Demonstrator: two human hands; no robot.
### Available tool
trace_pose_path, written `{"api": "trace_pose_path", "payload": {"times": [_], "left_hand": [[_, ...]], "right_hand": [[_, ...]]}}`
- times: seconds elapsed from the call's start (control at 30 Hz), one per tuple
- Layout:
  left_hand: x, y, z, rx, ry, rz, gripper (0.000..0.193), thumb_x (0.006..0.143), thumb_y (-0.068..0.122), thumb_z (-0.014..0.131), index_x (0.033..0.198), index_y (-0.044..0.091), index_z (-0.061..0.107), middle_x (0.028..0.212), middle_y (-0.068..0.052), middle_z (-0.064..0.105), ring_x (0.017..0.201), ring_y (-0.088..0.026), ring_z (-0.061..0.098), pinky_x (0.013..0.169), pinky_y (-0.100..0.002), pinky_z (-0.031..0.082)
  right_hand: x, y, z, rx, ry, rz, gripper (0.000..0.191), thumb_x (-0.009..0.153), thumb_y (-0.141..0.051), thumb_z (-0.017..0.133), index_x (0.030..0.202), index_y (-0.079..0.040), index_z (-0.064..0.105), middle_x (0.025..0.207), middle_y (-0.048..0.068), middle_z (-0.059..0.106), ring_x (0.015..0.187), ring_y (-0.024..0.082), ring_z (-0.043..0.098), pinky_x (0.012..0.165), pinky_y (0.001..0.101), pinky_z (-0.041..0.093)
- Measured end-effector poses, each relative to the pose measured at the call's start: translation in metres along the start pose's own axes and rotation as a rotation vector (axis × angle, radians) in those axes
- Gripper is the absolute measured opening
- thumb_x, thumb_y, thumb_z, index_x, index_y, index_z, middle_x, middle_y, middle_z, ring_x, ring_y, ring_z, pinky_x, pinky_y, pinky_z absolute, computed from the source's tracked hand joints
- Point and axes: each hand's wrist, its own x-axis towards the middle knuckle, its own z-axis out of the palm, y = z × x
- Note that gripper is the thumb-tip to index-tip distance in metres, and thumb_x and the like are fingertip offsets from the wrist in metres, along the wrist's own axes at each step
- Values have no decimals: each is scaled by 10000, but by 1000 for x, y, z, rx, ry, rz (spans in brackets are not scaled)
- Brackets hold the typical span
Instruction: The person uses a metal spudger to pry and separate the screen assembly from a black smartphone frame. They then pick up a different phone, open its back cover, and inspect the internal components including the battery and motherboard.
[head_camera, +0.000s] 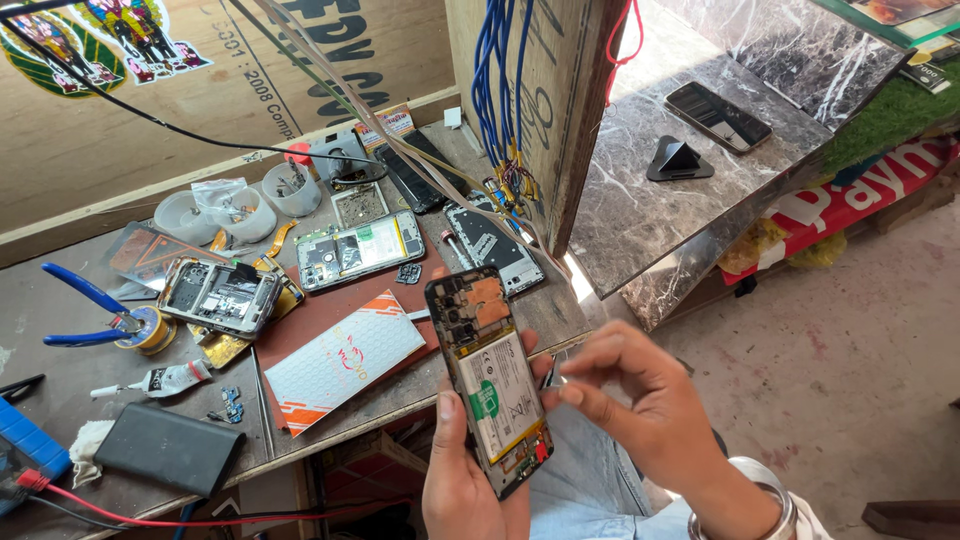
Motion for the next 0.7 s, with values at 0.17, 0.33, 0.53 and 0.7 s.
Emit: {"api": "trace_pose_path", "payload": {"times": [0.17,0.33,0.53,0.7], "left_hand": [[-3,-6,-4,80,-7,-57,649,1023,422,253,1518,25,386,1410,-254,573,1236,-356,615,974,-495,546],[-6,-9,-2,139,15,-121,691,978,462,307,1524,50,410,1341,-222,611,1203,-337,639,946,-492,573],[-6,-8,-4,203,-3,-131,670,979,471,346,1476,28,425,1303,-222,624,1189,-320,645,937,-477,567],[-4,-9,-5,286,6,-154,658,954,474,353,1430,30,450,1252,-212,645,1161,-306,666,909,-471,581]], "right_hand": [[16,-21,1,-425,33,-223,221,894,-153,778,1078,-32,763,929,27,589,873,110,599,783,253,506],[33,-21,3,-171,-15,104,190,879,-167,774,1013,-37,737,815,23,661,667,71,671,591,208,517],[32,-14,3,-143,-5,116,197,863,-134,787,1007,-1,772,846,32,628,638,67,666,548,208,509],[31,-6,-1,-110,36,261,210,861,-119,800,1031,-3,761,746,72,637,624,95,638,548,235,491]]}}
